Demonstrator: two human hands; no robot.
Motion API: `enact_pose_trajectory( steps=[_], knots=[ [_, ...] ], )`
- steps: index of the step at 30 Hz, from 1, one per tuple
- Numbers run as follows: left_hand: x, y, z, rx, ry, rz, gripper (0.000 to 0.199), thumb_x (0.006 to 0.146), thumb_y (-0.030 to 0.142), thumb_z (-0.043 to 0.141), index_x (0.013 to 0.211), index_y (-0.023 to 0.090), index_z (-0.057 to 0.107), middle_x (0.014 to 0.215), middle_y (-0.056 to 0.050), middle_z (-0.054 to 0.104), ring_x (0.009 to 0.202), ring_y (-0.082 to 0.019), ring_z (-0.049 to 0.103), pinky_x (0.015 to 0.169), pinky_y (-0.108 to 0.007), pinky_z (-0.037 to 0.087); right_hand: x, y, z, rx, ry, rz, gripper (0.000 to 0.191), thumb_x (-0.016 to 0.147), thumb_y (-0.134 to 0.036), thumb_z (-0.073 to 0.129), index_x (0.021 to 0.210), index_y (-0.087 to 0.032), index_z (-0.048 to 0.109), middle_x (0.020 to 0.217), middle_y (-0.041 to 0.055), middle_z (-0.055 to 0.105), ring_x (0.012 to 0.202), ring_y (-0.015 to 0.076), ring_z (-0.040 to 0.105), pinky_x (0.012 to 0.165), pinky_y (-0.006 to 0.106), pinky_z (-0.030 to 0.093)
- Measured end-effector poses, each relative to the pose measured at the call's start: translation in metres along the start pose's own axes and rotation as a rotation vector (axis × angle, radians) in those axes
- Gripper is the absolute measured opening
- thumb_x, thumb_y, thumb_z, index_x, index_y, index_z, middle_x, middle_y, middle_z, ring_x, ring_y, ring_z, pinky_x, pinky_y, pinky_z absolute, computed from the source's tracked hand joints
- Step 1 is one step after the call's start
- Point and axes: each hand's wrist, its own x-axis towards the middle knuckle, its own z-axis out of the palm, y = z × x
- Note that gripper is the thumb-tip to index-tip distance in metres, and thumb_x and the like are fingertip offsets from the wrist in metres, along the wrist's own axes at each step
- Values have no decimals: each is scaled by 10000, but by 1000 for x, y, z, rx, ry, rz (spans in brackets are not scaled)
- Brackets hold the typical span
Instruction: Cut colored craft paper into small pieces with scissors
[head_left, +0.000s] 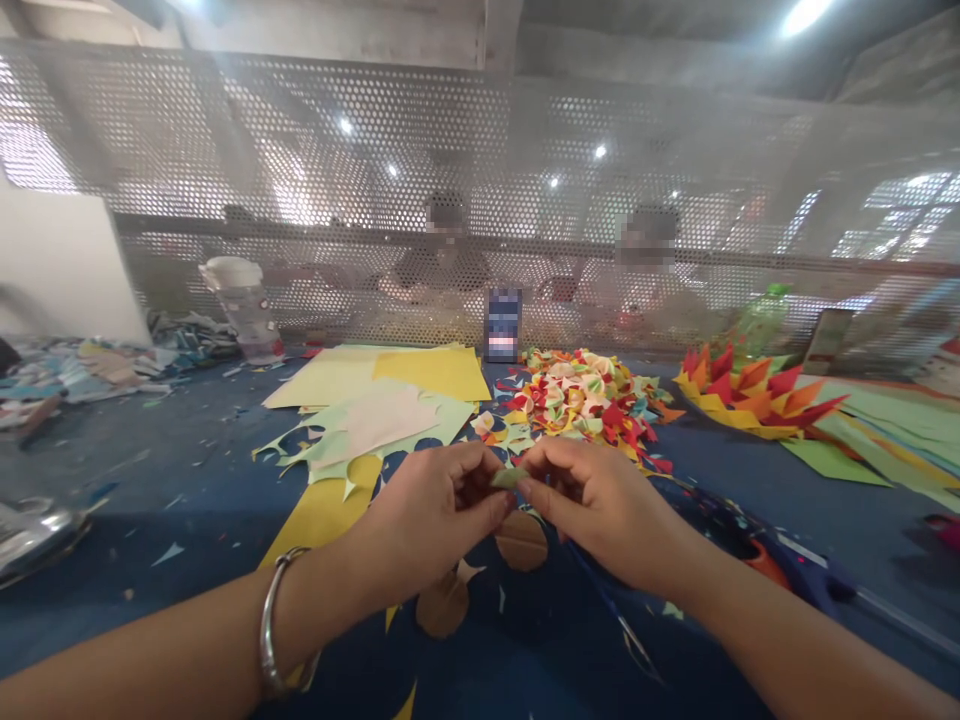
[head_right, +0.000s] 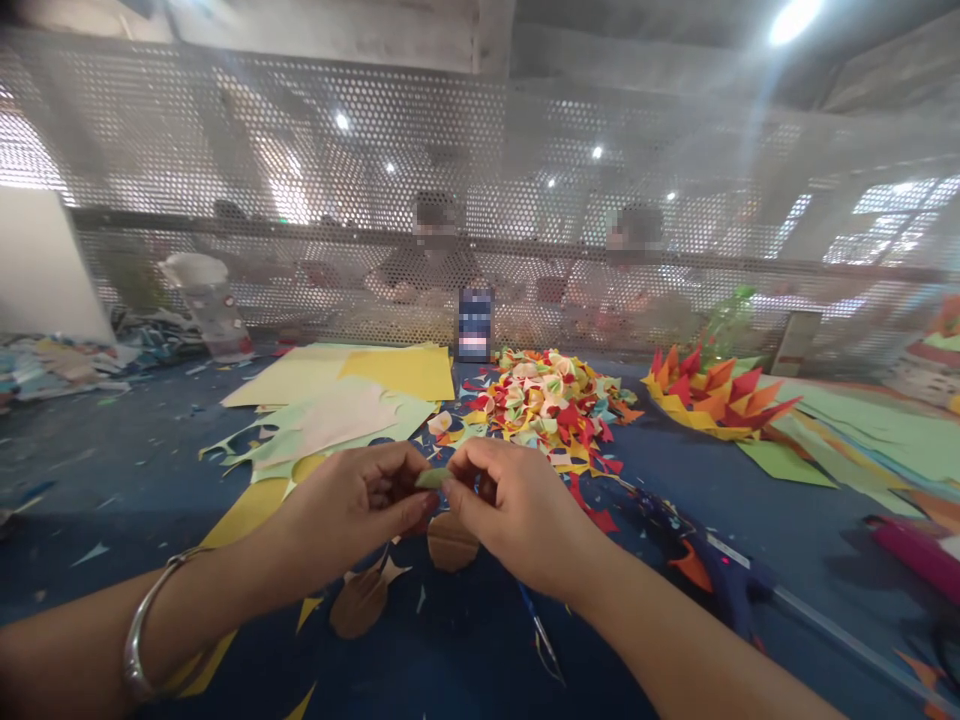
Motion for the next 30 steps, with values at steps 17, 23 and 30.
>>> enact_pose_trajectory(
  steps=[17, 23, 30],
  knots=[
    [2, 3, 2, -164, -15, -60, 62, 772, 226, 544, 731, 184, 565, 590, 30, 622, 535, -101, 578, 505, -202, 420, -3, -3, 0, 24, -41, 3, 100, 862, -241, 528, 788, -192, 574, 654, -21, 515, 573, 111, 425, 509, 252, 346],
    [2, 6, 3, -476, -106, -178, 139, 739, 287, 614, 692, 179, 541, 535, 36, 608, 474, -96, 581, 488, -213, 465, -2, -5, 0, 32, -44, 13, 76, 804, -201, 540, 730, -196, 520, 618, -44, 448, 562, 104, 397, 492, 236, 333],
    [2, 5, 1, -486, -95, -189, 192, 706, 324, 667, 683, 172, 553, 548, 26, 616, 475, -92, 588, 481, -206, 470, -4, -4, -1, 22, -27, 2, 93, 754, -155, 528, 684, -198, 485, 586, -57, 412, 536, 94, 360, 464, 234, 297]
  ],
)
